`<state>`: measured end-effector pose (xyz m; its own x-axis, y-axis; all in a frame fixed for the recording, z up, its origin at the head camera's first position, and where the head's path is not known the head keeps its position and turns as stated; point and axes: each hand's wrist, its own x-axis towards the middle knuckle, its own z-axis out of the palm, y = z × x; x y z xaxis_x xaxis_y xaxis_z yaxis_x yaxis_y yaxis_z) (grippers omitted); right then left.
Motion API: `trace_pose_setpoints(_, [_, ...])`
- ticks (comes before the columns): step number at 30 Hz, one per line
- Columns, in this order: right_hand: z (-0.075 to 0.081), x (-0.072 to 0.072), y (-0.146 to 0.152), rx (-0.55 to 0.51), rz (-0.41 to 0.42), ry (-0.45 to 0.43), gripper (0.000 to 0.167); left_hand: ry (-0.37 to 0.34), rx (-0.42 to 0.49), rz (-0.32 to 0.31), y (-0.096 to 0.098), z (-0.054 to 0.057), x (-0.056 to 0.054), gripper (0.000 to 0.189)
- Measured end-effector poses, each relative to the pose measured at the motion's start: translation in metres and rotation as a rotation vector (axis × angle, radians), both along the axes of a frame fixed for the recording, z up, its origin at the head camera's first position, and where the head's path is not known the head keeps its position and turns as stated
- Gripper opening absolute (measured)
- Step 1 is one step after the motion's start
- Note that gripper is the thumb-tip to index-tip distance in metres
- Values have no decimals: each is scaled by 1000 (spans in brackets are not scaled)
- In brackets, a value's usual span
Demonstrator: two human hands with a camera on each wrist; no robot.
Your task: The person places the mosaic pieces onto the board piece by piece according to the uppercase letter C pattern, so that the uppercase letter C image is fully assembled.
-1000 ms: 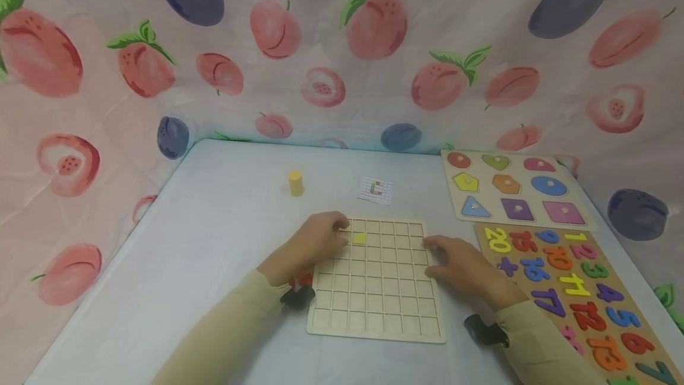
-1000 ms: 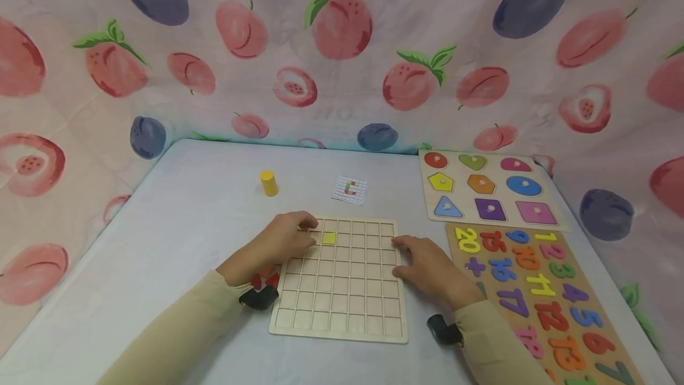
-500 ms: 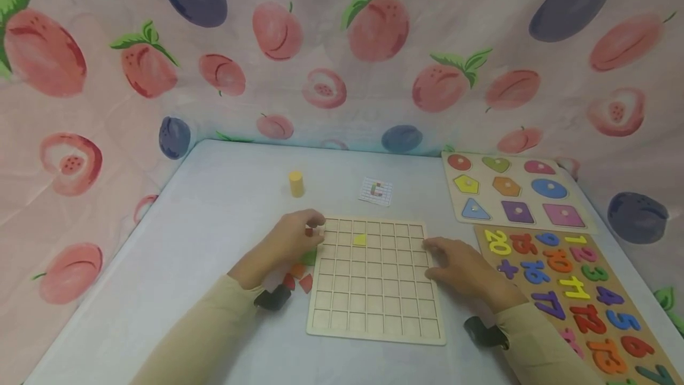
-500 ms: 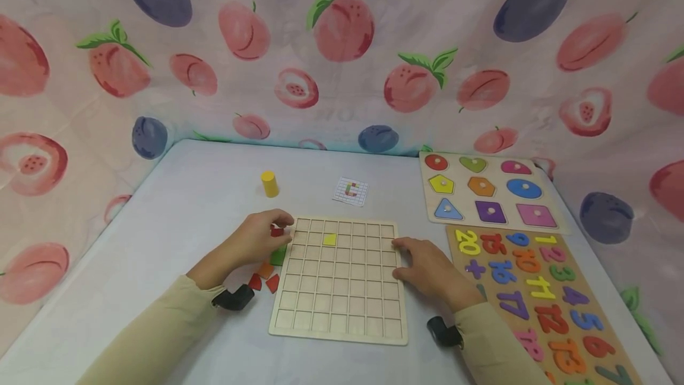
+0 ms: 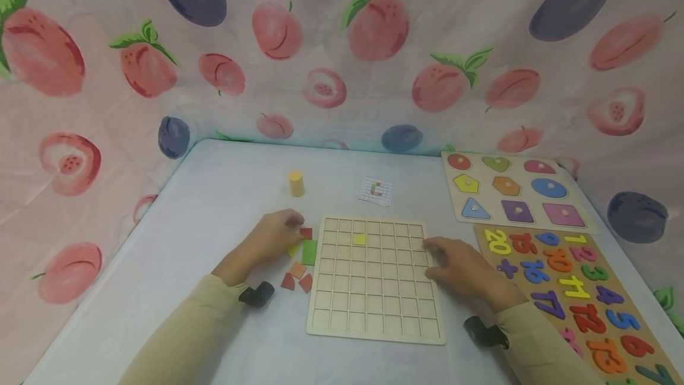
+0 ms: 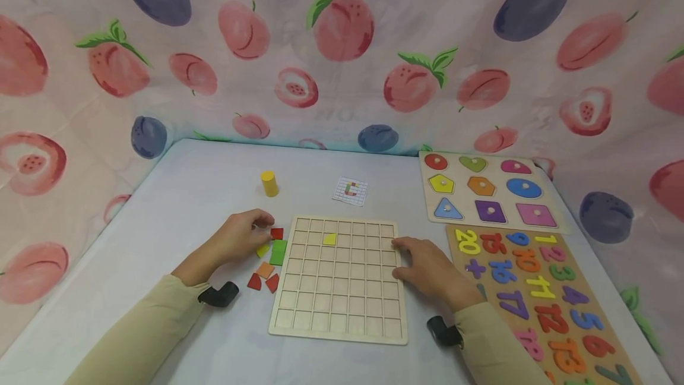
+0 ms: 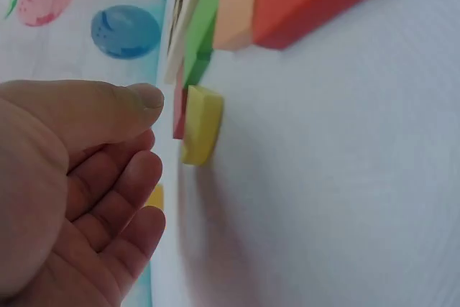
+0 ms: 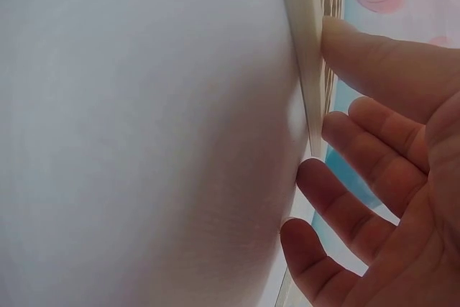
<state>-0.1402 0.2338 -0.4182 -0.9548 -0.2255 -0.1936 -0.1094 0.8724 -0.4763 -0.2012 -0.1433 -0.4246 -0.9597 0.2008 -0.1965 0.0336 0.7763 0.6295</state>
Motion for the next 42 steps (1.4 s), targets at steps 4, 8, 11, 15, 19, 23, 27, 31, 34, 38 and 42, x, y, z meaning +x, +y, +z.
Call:
trace_pose_setpoints(4, [-1,0,0,-2,0,3,58,-4,2,0,-2,-5,-1,38])
trace_pose_setpoints(8, [0,1,-1,-4,-2,0,58,-29,7,17,-3,-9,-2,38])
trace_pose_setpoints(11, [0,1,-1,-8,-2,-6,58,-40,8,22,-3,-10,-3,38])
trace_pose_setpoints(15, [0,0,-1,-12,-3,-11,59,-41,9,10,-3,-10,-5,37])
trace_pose_setpoints(19, [1,0,-1,-12,-2,-6,59,-43,-3,-1,-4,-10,-6,36])
trace_pose_setpoints(23, [2,0,0,-17,4,3,58,-48,-16,-5,-3,-10,-6,36])
trace_pose_setpoints(27, [2,0,1,-21,10,5,58,-51,-14,1,-2,-12,-7,36])
trace_pose_setpoints(31, [2,-1,1,-23,10,5,58,-44,-4,10,0,-11,-7,35])
trace_pose_setpoints(34, [1,-1,1,-24,13,10,58,-41,2,14,1,-9,-6,34])
trace_pose_setpoints(38, [1,-2,1,-24,17,15,57,-53,10,23,1,-9,-7,34])
trace_pose_setpoints(42, [1,-2,1,-28,18,15,57,-58,23,18,0,-10,-9,34])
